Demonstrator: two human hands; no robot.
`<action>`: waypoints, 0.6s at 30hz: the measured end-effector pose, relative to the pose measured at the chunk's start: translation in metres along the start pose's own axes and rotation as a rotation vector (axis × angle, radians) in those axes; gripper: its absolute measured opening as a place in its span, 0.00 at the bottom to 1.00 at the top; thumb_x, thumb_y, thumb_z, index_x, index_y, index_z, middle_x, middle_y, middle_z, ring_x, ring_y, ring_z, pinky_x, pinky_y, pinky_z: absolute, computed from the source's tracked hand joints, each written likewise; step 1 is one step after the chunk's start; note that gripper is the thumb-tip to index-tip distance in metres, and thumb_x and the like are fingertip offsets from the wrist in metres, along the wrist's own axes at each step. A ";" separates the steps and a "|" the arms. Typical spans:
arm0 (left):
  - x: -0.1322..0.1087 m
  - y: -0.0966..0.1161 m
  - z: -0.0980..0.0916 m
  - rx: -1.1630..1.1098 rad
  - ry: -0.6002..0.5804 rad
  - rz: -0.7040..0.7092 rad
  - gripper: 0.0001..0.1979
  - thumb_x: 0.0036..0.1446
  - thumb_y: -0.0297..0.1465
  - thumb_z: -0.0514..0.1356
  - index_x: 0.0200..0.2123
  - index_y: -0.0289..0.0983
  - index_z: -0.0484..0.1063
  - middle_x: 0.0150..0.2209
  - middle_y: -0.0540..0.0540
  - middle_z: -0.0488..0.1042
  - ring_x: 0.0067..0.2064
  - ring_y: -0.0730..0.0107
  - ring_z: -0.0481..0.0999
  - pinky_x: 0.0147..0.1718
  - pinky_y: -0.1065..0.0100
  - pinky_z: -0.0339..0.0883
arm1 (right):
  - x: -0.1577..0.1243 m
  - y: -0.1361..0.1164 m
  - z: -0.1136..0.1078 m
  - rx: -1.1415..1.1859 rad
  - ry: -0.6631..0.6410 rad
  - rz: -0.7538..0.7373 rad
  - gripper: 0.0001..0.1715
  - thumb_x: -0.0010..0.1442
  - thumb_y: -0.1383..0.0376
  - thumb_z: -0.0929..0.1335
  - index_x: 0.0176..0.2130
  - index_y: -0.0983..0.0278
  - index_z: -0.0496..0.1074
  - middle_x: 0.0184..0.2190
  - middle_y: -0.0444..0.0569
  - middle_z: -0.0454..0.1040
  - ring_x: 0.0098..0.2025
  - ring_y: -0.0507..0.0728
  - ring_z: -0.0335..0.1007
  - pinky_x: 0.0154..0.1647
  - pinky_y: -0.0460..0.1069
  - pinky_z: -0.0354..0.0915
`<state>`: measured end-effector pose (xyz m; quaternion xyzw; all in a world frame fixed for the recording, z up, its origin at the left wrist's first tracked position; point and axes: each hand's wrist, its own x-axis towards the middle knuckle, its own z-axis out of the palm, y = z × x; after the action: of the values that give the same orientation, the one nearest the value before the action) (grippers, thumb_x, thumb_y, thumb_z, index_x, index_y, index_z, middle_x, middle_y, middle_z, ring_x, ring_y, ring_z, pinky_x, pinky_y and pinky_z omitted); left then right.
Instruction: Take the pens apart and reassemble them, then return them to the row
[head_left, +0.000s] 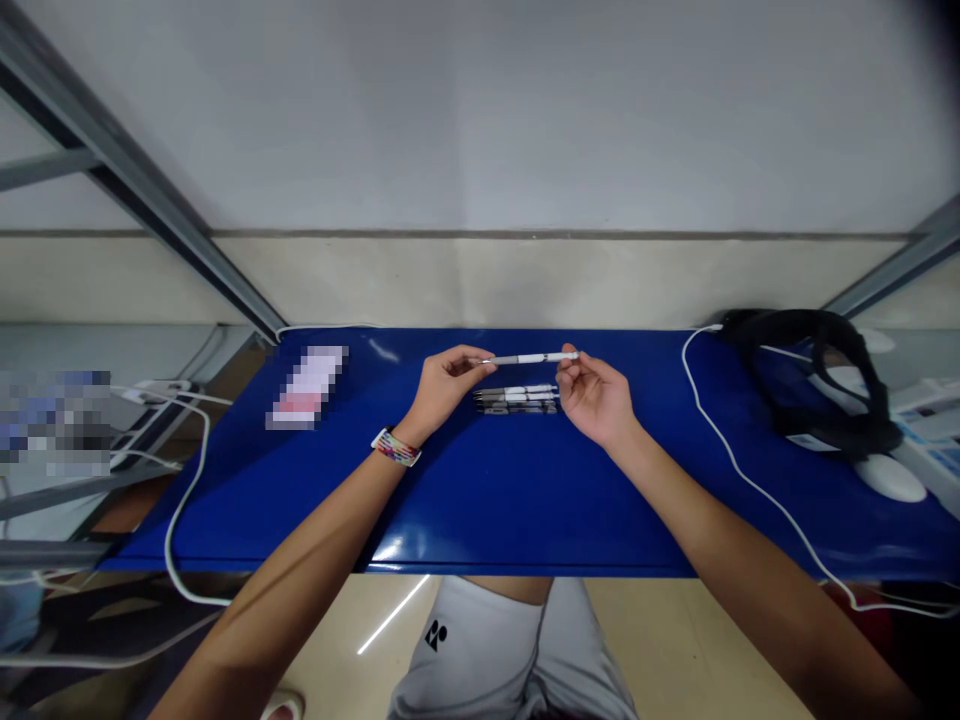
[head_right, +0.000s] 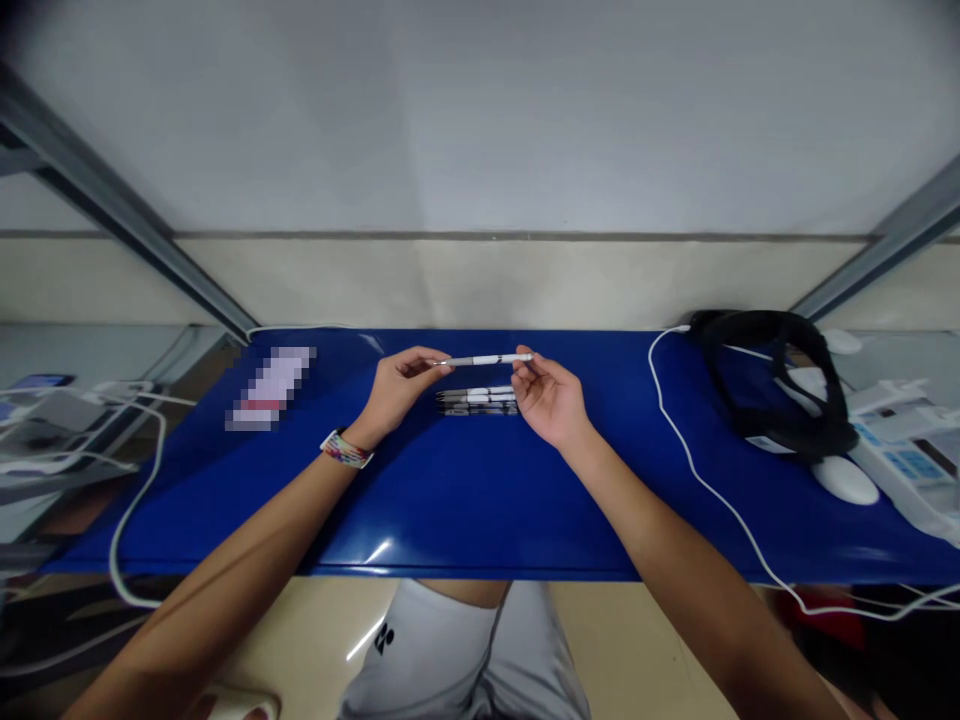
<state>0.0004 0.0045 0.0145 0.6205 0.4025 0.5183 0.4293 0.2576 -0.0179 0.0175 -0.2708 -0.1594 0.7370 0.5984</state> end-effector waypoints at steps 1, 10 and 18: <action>0.000 0.000 0.000 0.001 -0.003 0.002 0.14 0.56 0.41 0.75 0.42 0.39 0.85 0.37 0.45 0.86 0.38 0.65 0.82 0.41 0.63 0.75 | 0.000 0.000 0.000 0.002 -0.003 -0.002 0.09 0.63 0.68 0.72 0.45 0.63 0.80 0.31 0.46 0.83 0.30 0.50 0.81 0.39 0.44 0.82; -0.001 0.002 0.001 0.005 -0.007 0.003 0.14 0.57 0.41 0.75 0.42 0.39 0.85 0.37 0.45 0.85 0.38 0.65 0.82 0.41 0.63 0.75 | -0.003 -0.002 0.001 0.034 -0.003 0.017 0.11 0.63 0.65 0.71 0.46 0.65 0.81 0.32 0.47 0.83 0.31 0.51 0.80 0.39 0.44 0.82; -0.001 -0.001 0.001 0.012 -0.013 0.004 0.15 0.57 0.42 0.75 0.42 0.39 0.85 0.37 0.45 0.85 0.38 0.65 0.82 0.39 0.63 0.74 | -0.001 -0.002 -0.001 0.011 -0.008 0.002 0.08 0.60 0.68 0.73 0.42 0.63 0.79 0.27 0.44 0.80 0.26 0.49 0.75 0.33 0.42 0.80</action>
<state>0.0013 0.0037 0.0134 0.6272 0.4018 0.5126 0.4271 0.2596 -0.0189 0.0180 -0.2647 -0.1574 0.7396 0.5984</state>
